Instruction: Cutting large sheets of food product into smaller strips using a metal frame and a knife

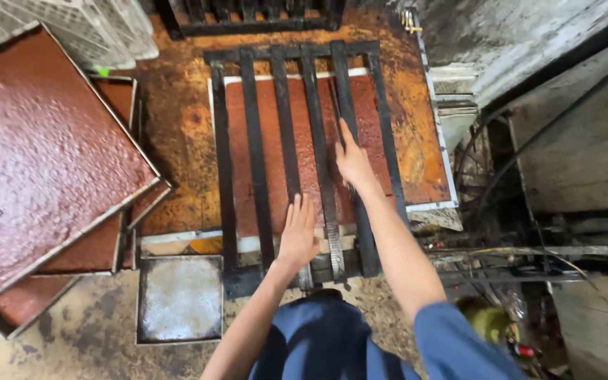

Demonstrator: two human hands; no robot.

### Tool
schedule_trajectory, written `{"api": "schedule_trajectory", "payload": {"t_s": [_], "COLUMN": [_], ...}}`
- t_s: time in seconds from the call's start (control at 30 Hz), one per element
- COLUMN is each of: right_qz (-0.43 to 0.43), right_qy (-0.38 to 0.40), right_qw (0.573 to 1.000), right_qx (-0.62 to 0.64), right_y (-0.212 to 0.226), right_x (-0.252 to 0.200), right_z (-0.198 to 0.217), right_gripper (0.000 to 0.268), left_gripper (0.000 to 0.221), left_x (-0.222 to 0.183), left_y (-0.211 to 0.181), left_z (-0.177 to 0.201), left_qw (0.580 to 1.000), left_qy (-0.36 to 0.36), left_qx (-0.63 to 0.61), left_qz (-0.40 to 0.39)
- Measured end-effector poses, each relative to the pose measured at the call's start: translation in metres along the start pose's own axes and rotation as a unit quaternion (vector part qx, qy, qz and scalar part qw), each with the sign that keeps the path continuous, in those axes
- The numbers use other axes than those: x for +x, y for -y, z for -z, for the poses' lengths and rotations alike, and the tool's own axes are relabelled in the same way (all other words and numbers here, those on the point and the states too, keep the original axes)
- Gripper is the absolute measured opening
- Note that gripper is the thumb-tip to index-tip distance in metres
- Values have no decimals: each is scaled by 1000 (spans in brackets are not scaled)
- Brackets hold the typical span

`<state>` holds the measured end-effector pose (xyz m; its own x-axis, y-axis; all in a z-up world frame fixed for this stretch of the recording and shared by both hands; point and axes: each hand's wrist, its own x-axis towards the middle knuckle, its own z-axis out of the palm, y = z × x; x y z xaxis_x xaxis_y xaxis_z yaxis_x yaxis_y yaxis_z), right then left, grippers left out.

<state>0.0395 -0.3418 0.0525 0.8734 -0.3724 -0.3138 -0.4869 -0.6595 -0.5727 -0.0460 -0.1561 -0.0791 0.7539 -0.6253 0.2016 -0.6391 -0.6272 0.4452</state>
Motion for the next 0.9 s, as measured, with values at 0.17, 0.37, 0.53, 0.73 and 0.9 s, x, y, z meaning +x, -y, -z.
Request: {"api": "schedule_trajectory", "payload": {"t_s": [0.17,0.37,0.53,0.73,0.9], "right_qz": [-16,-44,-82,-72,-112], "right_qy": [23,39,66,42,87], "right_qw": [1000,997,993,996,989], "right_qx": [-7,-43,-55,-34,-34], "right_y": [6,46,23,3,50], "right_x": [101,98,117,118,40], "right_z": [-28,-24,-46,-62,-18], "right_gripper": [55,58,60,61,62], "left_gripper": [108,113,109,111,109], "left_x": [-6,11,9,10,8], "left_y": [6,6,8,5,6], "left_z": [-6,-15,-23,-17,-25], "left_qw": [992,991,991,989,989], "left_qy": [53,42,35,31,33], "left_qx": [112,127,127,141,142], "left_qz": [3,20,27,19,35]}}
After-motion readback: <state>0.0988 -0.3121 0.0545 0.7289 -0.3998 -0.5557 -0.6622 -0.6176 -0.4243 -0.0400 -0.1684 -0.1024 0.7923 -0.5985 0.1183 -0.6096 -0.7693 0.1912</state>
